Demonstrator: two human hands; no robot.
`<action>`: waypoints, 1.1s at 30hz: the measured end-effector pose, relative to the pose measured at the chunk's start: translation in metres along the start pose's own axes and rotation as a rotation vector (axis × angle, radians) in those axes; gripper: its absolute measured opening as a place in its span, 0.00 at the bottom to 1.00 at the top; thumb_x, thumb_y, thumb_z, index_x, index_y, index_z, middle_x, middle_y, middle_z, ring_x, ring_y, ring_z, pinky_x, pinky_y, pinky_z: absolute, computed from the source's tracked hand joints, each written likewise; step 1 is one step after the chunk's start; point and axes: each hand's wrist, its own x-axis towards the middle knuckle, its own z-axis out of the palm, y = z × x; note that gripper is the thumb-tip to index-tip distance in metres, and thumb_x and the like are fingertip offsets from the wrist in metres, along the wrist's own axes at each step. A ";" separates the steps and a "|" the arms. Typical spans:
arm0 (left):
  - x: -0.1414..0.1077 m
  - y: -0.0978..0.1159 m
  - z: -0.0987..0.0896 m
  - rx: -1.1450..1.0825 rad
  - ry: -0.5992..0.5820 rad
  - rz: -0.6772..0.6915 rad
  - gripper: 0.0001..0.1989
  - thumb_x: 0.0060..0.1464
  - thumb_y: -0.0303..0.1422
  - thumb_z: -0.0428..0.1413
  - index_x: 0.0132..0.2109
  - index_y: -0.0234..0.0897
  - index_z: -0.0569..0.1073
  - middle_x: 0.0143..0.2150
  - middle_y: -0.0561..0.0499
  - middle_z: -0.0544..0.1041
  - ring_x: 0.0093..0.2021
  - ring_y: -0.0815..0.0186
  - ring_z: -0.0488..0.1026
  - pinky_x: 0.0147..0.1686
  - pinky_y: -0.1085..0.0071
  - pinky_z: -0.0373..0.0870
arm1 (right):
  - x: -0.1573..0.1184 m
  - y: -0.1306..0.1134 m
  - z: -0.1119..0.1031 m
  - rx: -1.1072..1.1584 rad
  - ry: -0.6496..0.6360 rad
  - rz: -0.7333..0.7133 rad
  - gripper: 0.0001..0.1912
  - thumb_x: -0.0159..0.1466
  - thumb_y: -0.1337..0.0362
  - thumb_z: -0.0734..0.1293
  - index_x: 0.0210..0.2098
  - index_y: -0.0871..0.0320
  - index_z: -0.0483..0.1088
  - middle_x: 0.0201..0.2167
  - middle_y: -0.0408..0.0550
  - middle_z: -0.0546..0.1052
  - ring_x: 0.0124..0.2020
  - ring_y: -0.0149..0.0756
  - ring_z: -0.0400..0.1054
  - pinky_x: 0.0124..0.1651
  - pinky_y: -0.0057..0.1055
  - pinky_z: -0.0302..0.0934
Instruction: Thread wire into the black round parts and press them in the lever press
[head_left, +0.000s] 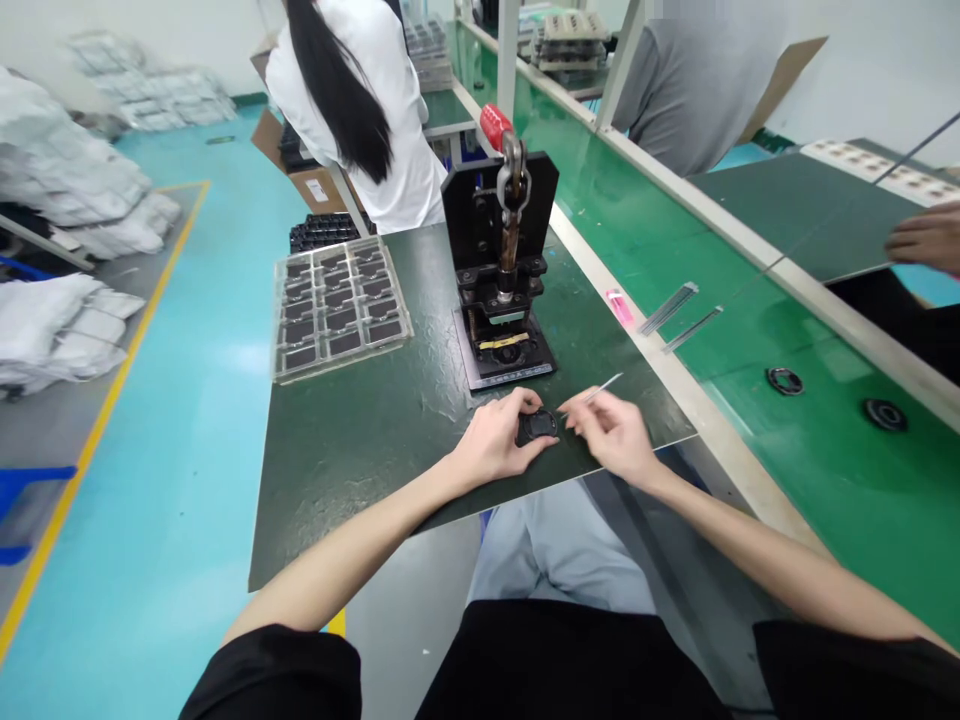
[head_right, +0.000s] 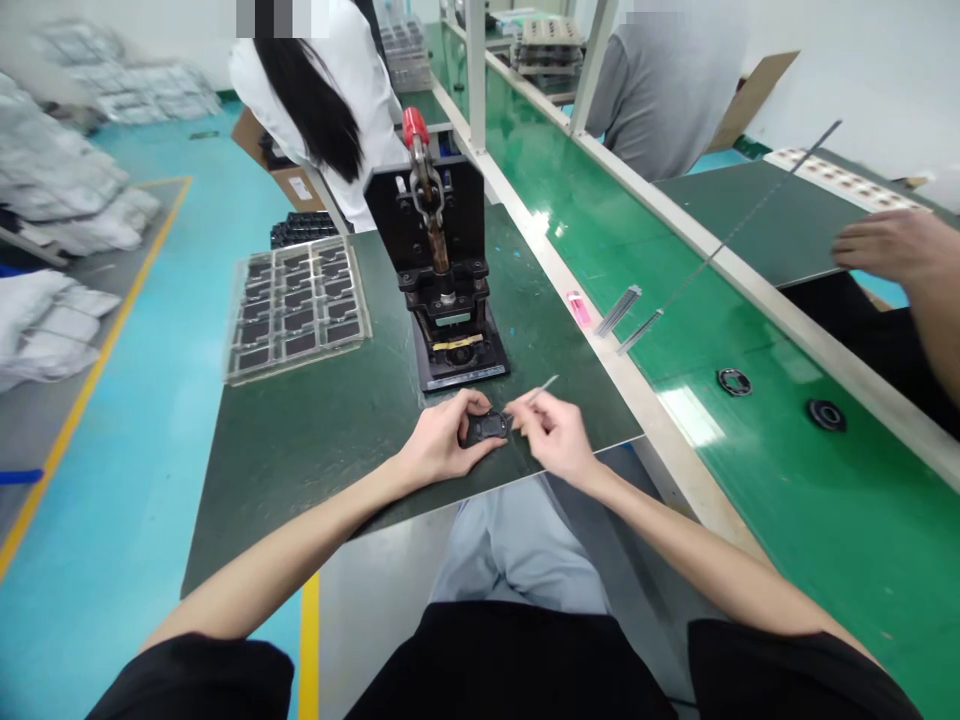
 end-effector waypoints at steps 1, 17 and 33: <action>0.000 0.000 0.000 0.006 0.004 -0.002 0.24 0.55 0.42 0.68 0.51 0.40 0.67 0.41 0.51 0.81 0.35 0.63 0.80 0.38 0.67 0.75 | 0.003 -0.002 -0.005 0.025 0.075 0.026 0.18 0.74 0.51 0.62 0.36 0.56 0.75 0.27 0.47 0.76 0.22 0.32 0.67 0.24 0.29 0.62; -0.003 -0.001 0.000 0.033 0.014 0.035 0.24 0.57 0.45 0.66 0.53 0.41 0.66 0.47 0.48 0.81 0.39 0.61 0.81 0.44 0.63 0.78 | 0.014 -0.023 -0.028 -0.193 -0.026 -0.269 0.13 0.71 0.68 0.65 0.48 0.52 0.81 0.35 0.49 0.83 0.32 0.38 0.76 0.40 0.38 0.74; -0.002 -0.001 0.001 0.035 0.008 0.039 0.24 0.58 0.45 0.66 0.54 0.42 0.66 0.47 0.49 0.81 0.39 0.61 0.81 0.44 0.63 0.77 | 0.006 -0.011 -0.015 -0.140 -0.027 -0.242 0.13 0.71 0.68 0.65 0.45 0.52 0.82 0.32 0.47 0.83 0.31 0.38 0.76 0.39 0.38 0.73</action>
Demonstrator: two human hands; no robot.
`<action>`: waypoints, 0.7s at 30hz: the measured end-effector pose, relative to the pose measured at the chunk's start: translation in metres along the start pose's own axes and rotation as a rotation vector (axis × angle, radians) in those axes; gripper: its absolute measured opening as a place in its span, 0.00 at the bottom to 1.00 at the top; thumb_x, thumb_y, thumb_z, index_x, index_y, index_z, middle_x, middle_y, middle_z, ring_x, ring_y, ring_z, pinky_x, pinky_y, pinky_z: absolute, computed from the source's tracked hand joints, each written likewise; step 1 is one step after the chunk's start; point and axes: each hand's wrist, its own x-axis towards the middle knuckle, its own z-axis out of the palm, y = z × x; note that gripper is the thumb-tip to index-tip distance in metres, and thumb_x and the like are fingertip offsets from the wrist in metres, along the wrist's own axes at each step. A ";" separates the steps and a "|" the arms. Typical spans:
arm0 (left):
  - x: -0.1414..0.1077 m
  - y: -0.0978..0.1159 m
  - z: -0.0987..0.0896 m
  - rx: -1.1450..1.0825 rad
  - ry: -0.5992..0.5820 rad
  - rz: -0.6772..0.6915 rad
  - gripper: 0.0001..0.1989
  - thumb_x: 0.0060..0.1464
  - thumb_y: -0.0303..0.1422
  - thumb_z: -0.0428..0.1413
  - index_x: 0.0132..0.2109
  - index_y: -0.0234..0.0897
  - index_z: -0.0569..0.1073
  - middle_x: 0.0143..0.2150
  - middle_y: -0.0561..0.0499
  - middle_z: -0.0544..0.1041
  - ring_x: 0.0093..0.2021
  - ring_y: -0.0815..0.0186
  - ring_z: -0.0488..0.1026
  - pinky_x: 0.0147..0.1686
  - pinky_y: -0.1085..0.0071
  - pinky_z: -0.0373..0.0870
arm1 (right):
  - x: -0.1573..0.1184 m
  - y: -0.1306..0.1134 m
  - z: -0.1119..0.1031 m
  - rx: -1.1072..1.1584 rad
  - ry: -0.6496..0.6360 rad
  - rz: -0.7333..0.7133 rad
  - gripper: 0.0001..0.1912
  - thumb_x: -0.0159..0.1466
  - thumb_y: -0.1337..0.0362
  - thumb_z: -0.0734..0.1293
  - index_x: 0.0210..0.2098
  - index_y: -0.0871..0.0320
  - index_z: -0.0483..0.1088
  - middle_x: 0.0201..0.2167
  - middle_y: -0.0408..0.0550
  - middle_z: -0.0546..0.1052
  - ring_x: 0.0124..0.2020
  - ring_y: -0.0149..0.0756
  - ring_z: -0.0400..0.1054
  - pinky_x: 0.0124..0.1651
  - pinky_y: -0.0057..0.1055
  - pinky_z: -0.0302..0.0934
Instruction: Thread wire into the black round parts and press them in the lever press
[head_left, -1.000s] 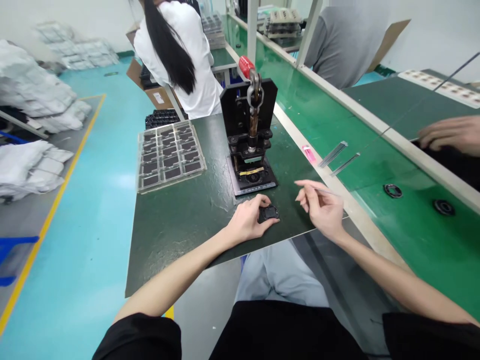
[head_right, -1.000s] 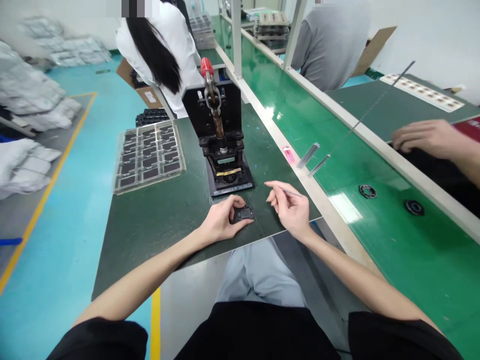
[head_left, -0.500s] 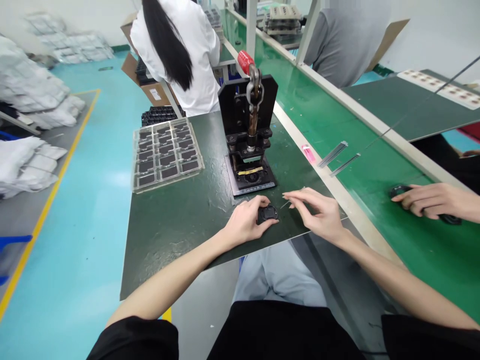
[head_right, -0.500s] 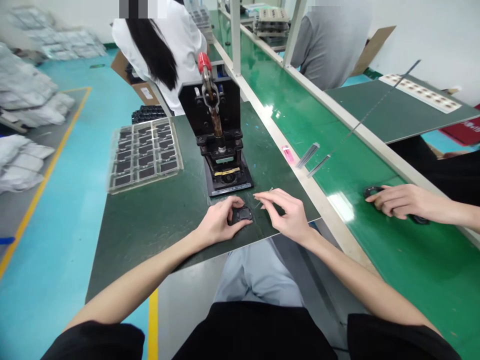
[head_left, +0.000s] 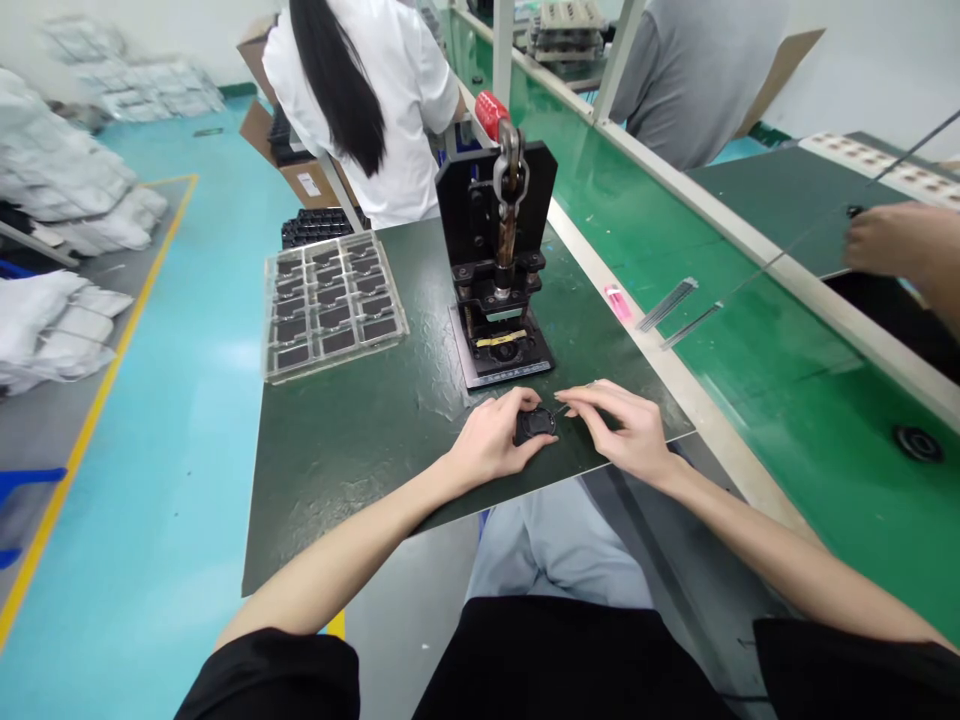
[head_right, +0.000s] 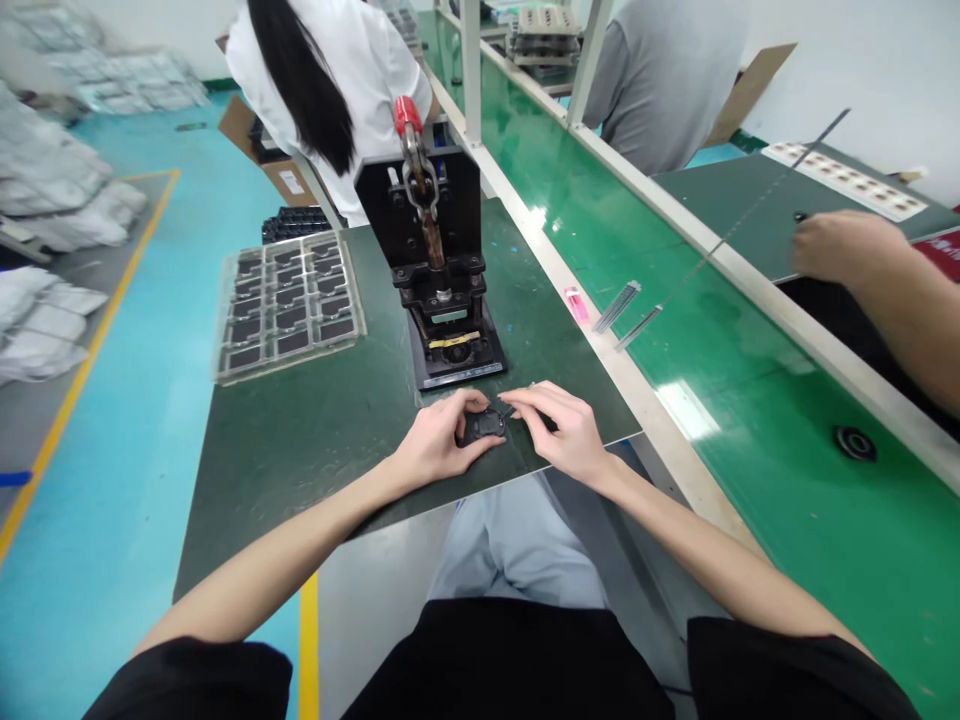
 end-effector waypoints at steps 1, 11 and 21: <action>0.000 0.000 0.000 0.000 0.000 0.003 0.24 0.58 0.45 0.66 0.53 0.41 0.66 0.47 0.49 0.81 0.39 0.61 0.81 0.44 0.63 0.77 | 0.000 0.000 0.000 0.000 0.000 -0.003 0.13 0.71 0.68 0.65 0.45 0.52 0.82 0.32 0.47 0.83 0.31 0.38 0.76 0.39 0.37 0.73; 0.001 0.002 -0.002 0.003 -0.013 0.004 0.24 0.58 0.45 0.66 0.54 0.41 0.66 0.48 0.49 0.81 0.40 0.61 0.81 0.42 0.64 0.77 | 0.000 -0.001 0.002 -0.009 0.000 -0.049 0.14 0.71 0.69 0.64 0.45 0.52 0.82 0.31 0.47 0.83 0.31 0.38 0.76 0.38 0.37 0.73; 0.001 0.001 -0.001 -0.003 0.001 0.015 0.24 0.58 0.44 0.66 0.53 0.41 0.66 0.47 0.49 0.81 0.39 0.61 0.81 0.41 0.65 0.76 | 0.000 0.001 0.001 -0.067 -0.021 -0.139 0.15 0.71 0.72 0.64 0.49 0.53 0.80 0.35 0.48 0.84 0.33 0.38 0.77 0.40 0.37 0.74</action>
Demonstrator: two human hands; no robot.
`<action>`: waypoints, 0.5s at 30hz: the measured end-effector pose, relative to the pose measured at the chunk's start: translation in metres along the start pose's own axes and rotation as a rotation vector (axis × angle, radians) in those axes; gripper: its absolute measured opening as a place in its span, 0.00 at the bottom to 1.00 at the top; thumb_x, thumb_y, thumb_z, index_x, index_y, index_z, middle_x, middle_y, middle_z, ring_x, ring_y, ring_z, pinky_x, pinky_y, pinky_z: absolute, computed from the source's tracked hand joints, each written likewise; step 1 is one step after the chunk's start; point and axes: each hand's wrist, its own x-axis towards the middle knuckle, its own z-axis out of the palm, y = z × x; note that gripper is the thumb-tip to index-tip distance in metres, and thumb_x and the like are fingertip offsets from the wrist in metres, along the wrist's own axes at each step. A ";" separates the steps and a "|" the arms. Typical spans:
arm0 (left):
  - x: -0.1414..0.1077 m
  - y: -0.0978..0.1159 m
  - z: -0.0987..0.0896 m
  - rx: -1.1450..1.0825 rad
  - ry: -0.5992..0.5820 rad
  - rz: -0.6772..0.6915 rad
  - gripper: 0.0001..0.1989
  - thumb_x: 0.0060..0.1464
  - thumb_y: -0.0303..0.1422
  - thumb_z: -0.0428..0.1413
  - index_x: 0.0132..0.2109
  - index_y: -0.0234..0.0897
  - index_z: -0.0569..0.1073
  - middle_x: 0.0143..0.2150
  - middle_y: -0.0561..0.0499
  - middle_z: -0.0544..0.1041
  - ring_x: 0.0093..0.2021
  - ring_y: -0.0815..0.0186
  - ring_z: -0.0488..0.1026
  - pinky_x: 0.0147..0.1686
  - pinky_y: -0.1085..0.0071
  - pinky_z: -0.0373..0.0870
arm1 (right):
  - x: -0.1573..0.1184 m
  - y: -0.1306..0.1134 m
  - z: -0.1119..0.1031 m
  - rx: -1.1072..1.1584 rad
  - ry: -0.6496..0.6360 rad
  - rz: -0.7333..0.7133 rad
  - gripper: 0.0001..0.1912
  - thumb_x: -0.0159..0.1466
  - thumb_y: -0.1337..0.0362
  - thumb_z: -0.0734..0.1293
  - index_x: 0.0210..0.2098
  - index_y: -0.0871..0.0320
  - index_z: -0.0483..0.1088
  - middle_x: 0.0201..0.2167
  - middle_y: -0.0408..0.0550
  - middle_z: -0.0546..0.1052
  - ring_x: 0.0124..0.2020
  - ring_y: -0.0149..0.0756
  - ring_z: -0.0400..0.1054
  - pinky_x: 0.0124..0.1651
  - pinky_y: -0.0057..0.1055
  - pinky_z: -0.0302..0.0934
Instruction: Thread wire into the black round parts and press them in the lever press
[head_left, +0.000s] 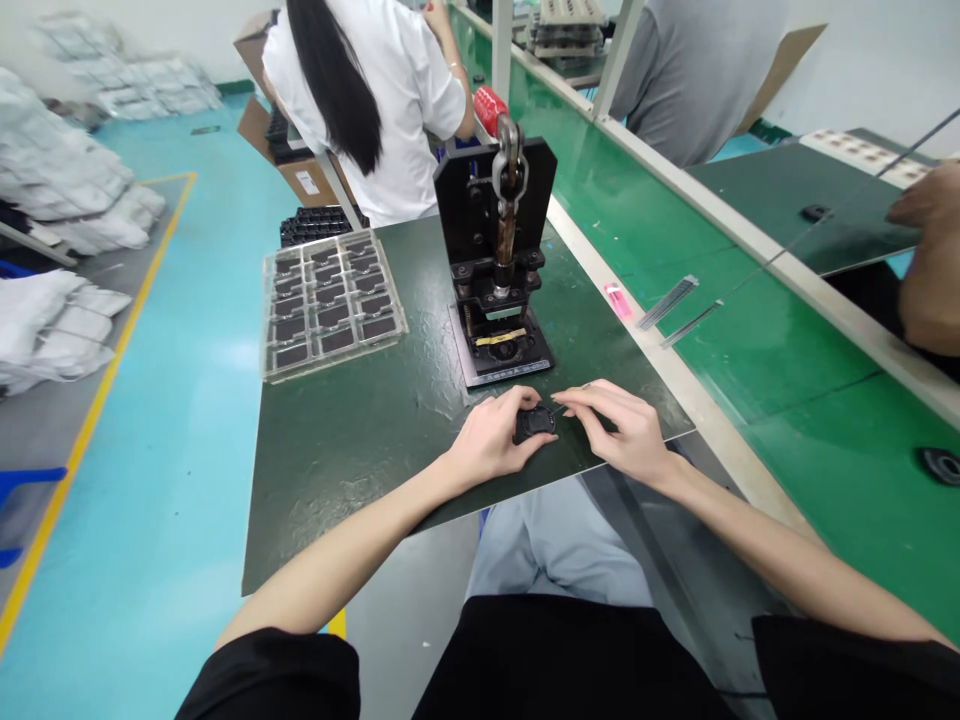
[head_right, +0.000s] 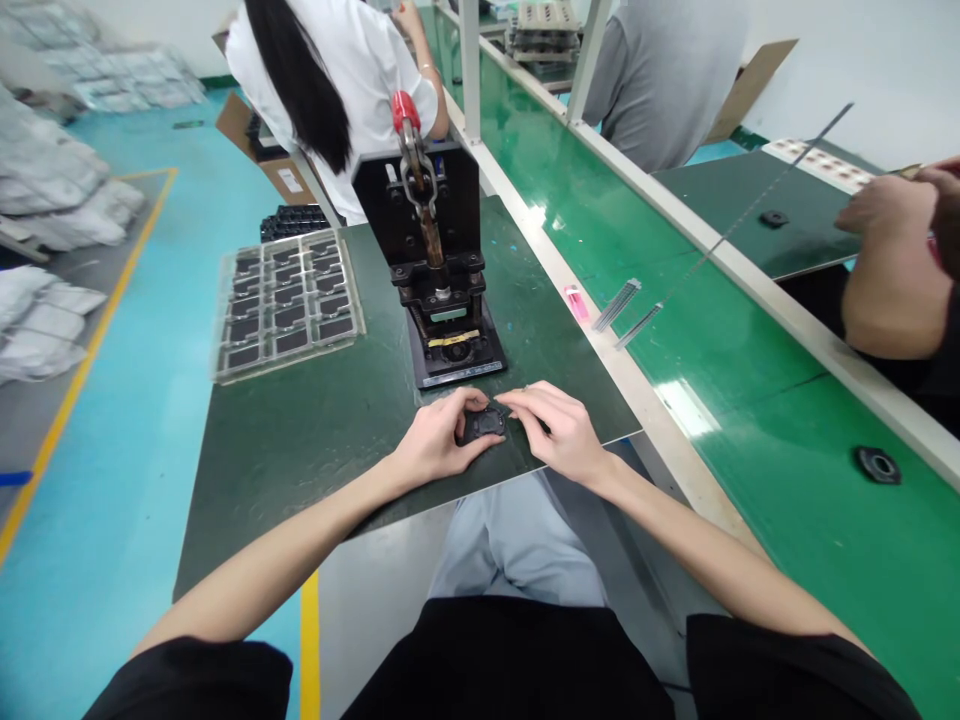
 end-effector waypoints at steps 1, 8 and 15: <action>0.000 0.000 0.000 -0.001 -0.003 -0.001 0.24 0.58 0.44 0.66 0.53 0.41 0.66 0.47 0.49 0.81 0.40 0.61 0.81 0.41 0.65 0.76 | 0.000 0.000 0.001 0.002 0.003 -0.009 0.15 0.71 0.72 0.64 0.52 0.53 0.78 0.37 0.47 0.84 0.34 0.38 0.78 0.41 0.36 0.74; 0.000 0.001 -0.001 -0.002 -0.007 -0.011 0.23 0.58 0.43 0.66 0.53 0.41 0.66 0.46 0.49 0.81 0.39 0.61 0.81 0.41 0.65 0.76 | 0.002 0.001 0.007 0.045 0.003 0.124 0.07 0.71 0.67 0.68 0.48 0.54 0.73 0.37 0.47 0.82 0.36 0.37 0.79 0.42 0.33 0.74; 0.000 0.001 0.000 0.009 -0.012 -0.021 0.23 0.58 0.44 0.66 0.53 0.41 0.67 0.44 0.50 0.81 0.39 0.60 0.81 0.42 0.65 0.76 | -0.001 0.008 0.014 -0.009 -0.057 0.061 0.09 0.72 0.67 0.67 0.33 0.55 0.68 0.31 0.47 0.76 0.35 0.38 0.74 0.38 0.35 0.69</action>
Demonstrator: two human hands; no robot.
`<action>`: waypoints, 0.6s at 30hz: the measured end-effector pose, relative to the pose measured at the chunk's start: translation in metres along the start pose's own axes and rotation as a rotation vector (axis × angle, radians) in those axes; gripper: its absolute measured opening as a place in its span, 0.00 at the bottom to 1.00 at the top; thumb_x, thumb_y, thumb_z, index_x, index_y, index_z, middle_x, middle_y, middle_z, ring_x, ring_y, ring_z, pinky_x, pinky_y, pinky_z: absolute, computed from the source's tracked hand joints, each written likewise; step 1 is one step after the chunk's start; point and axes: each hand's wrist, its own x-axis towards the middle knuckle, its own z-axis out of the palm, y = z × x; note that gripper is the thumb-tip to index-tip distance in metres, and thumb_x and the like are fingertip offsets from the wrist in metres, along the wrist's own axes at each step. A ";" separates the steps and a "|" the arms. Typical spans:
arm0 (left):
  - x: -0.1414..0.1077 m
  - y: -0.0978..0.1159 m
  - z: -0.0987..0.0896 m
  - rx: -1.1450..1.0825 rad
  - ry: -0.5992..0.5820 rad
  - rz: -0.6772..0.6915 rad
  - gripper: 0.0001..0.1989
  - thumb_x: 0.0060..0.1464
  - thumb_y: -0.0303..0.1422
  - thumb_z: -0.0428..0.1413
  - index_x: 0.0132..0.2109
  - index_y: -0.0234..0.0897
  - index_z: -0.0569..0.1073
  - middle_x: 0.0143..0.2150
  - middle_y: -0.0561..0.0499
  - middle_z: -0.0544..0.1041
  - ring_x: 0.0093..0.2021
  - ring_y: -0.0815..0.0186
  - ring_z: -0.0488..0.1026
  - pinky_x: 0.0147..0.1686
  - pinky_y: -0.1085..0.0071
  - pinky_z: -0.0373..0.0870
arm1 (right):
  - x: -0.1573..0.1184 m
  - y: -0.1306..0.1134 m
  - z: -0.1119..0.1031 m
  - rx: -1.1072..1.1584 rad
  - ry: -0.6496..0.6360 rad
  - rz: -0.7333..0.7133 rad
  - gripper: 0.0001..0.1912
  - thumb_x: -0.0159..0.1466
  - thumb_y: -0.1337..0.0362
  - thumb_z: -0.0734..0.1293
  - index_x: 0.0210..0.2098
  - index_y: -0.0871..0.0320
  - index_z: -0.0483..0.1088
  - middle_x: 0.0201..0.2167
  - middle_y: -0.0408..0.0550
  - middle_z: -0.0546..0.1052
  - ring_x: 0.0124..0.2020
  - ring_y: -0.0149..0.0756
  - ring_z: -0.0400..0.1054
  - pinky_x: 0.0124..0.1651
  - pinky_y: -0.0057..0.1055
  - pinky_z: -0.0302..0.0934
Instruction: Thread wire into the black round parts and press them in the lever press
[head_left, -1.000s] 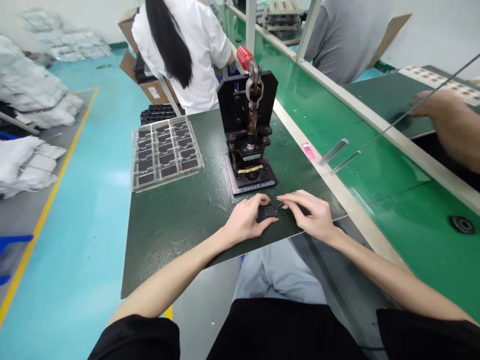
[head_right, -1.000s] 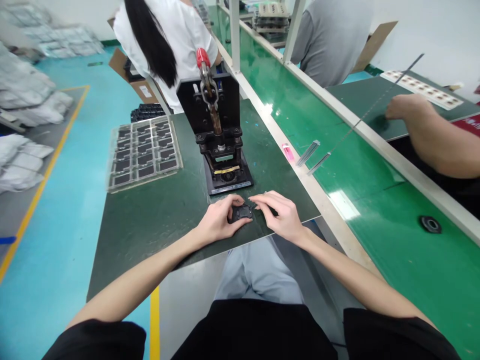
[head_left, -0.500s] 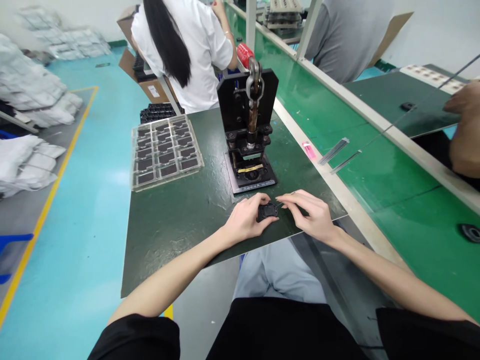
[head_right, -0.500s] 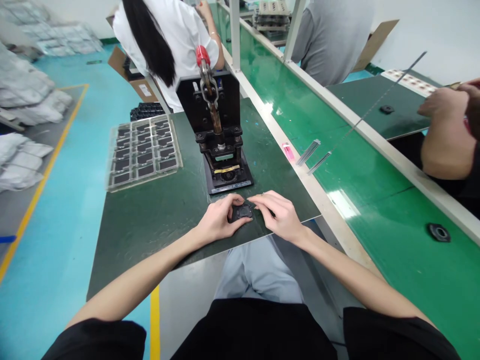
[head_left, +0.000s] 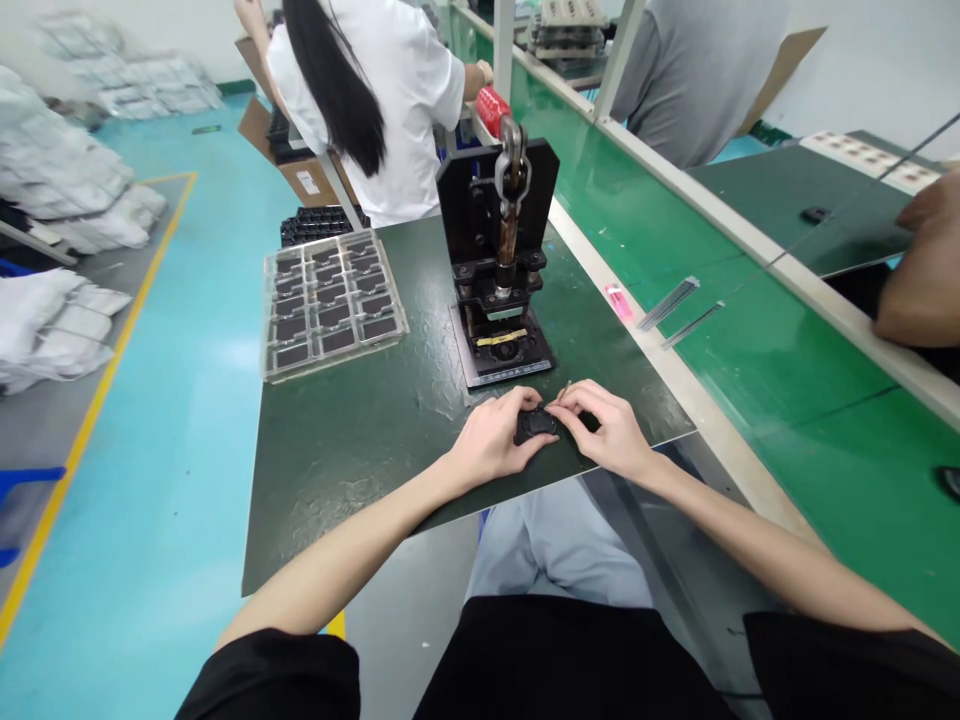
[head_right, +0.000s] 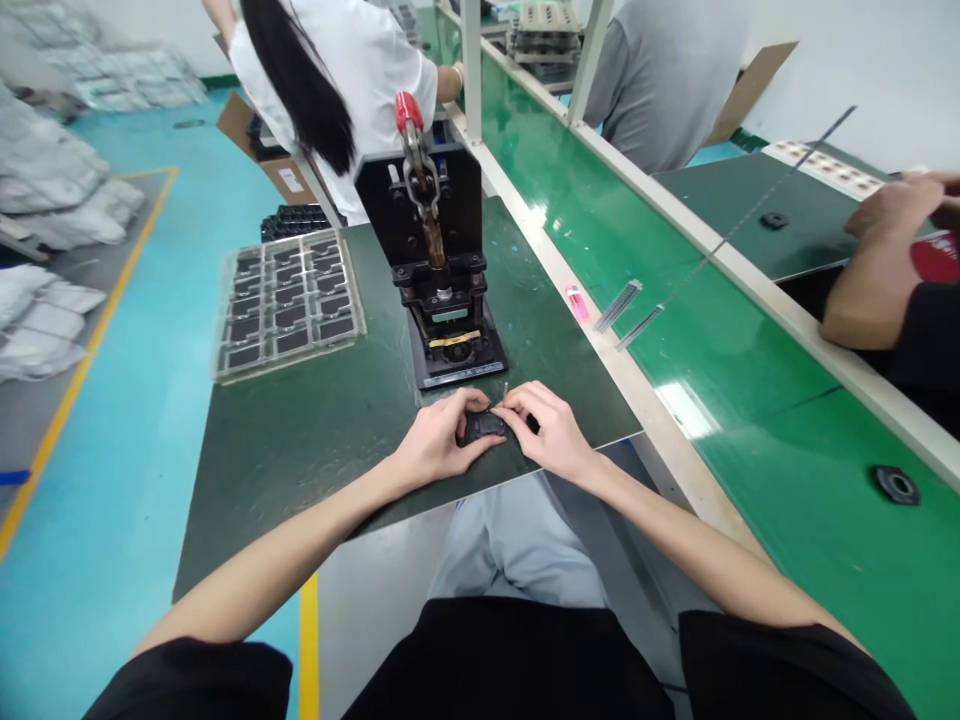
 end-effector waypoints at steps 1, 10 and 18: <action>0.000 0.000 0.000 0.002 0.000 -0.001 0.23 0.58 0.44 0.66 0.53 0.41 0.67 0.45 0.50 0.81 0.39 0.61 0.81 0.42 0.65 0.76 | -0.001 0.001 0.001 0.000 0.000 0.006 0.10 0.72 0.68 0.66 0.32 0.55 0.67 0.30 0.47 0.75 0.34 0.38 0.73 0.38 0.34 0.69; 0.000 0.001 0.001 0.003 0.008 0.004 0.24 0.58 0.44 0.66 0.54 0.41 0.66 0.44 0.50 0.81 0.37 0.62 0.80 0.41 0.66 0.76 | -0.004 0.002 0.001 0.006 0.007 0.019 0.11 0.72 0.69 0.66 0.32 0.54 0.64 0.29 0.45 0.72 0.33 0.36 0.71 0.37 0.34 0.66; 0.001 0.002 -0.001 0.007 0.001 0.004 0.23 0.58 0.43 0.66 0.53 0.41 0.67 0.45 0.49 0.81 0.39 0.61 0.81 0.42 0.65 0.76 | -0.005 0.000 0.002 0.030 0.030 0.026 0.12 0.71 0.70 0.66 0.32 0.54 0.64 0.30 0.45 0.72 0.33 0.35 0.70 0.37 0.33 0.65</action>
